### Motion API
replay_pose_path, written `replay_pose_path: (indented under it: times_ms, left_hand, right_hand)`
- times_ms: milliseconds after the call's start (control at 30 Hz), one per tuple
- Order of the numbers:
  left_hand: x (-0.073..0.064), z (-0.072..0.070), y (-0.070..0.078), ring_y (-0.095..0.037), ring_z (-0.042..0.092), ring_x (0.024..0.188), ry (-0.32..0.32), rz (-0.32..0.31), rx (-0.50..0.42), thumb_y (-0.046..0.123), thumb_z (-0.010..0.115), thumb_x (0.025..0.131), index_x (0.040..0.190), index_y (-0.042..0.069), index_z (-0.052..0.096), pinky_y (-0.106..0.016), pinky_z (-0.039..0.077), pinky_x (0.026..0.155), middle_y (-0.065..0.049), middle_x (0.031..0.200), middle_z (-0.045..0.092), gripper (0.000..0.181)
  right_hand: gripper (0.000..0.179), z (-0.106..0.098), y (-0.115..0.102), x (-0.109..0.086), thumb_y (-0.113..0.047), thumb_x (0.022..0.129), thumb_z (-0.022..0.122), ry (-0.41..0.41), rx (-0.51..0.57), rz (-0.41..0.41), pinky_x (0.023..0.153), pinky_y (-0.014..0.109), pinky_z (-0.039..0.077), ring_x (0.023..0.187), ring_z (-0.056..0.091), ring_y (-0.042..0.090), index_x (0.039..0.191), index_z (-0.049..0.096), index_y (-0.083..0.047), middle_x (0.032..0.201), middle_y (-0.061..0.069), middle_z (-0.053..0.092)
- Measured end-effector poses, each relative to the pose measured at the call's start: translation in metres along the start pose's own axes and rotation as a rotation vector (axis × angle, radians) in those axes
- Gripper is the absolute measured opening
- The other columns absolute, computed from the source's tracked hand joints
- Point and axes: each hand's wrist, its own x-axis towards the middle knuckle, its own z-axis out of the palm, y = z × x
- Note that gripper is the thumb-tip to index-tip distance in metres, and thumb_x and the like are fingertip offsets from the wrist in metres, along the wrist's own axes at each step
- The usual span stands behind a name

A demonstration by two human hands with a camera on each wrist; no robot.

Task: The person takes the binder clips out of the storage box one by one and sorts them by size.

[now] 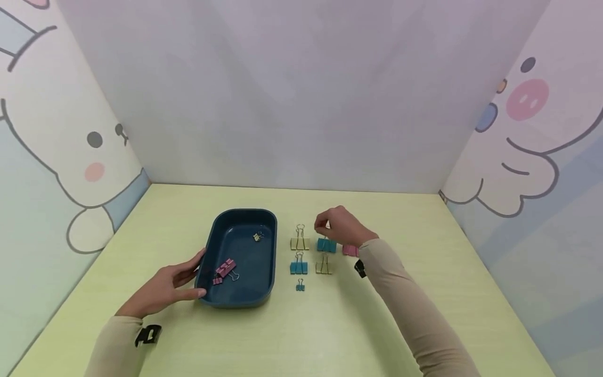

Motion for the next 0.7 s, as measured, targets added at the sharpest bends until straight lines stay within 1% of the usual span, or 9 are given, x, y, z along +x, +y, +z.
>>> replay_pose_path:
  times_ms: [133,267,333,467,700]
  left_hand:
    - [0.0,0.001,0.001,-0.042,0.043,0.143,0.002,-0.011,0.008,0.043,0.077,0.087,0.161,0.021,0.021,-0.049,0.045,0.114,-0.019,0.163,0.03,0.096]
    - [0.0,0.001,0.001,-0.042,0.044,0.143,0.007,-0.009,0.016,0.043,0.077,0.086,0.161,0.021,0.02,-0.049,0.046,0.113,-0.019,0.163,0.03,0.097]
    - [0.0,0.001,0.001,-0.042,0.044,0.143,0.01,-0.008,0.015,0.043,0.077,0.087,0.161,0.021,0.021,-0.05,0.046,0.113,-0.019,0.163,0.03,0.096]
    - [0.0,0.001,0.001,-0.041,0.044,0.143,0.009,-0.002,0.014,0.042,0.077,0.087,0.161,0.021,0.021,-0.05,0.046,0.113,-0.019,0.163,0.03,0.096]
    - [-0.001,0.0,0.003,-0.041,0.044,0.143,0.009,-0.003,0.017,0.042,0.077,0.087,0.161,0.02,0.021,-0.049,0.046,0.113,-0.018,0.163,0.03,0.095]
  right_hand:
    - [0.012,0.007,-0.021,0.01,-0.011,0.095,0.068,-0.002,0.011,-0.065,0.064,0.022,0.052,0.07,0.058,0.009,0.097,0.078,-0.017,0.096,0.002,0.078]
    - [0.012,0.017,-0.043,0.023,-0.013,0.096,0.068,-0.001,0.003,-0.13,0.065,0.021,0.054,0.068,0.06,0.004,0.097,0.079,-0.017,0.096,-0.002,0.078]
    - [0.011,0.023,-0.055,0.029,-0.014,0.096,0.068,-0.015,0.004,-0.153,0.065,0.019,0.055,0.068,0.06,0.002,0.098,0.079,-0.017,0.095,-0.003,0.078]
    - [0.011,0.036,-0.077,0.04,-0.014,0.096,0.068,-0.06,-0.002,-0.183,0.065,0.018,0.055,0.069,0.061,0.003,0.099,0.079,-0.014,0.094,-0.003,0.077]
    - [0.013,0.051,-0.118,0.058,-0.019,0.097,0.067,-0.127,-0.049,-0.243,0.076,0.017,0.058,0.081,0.065,0.003,0.103,0.077,-0.014,0.098,-0.004,0.076]
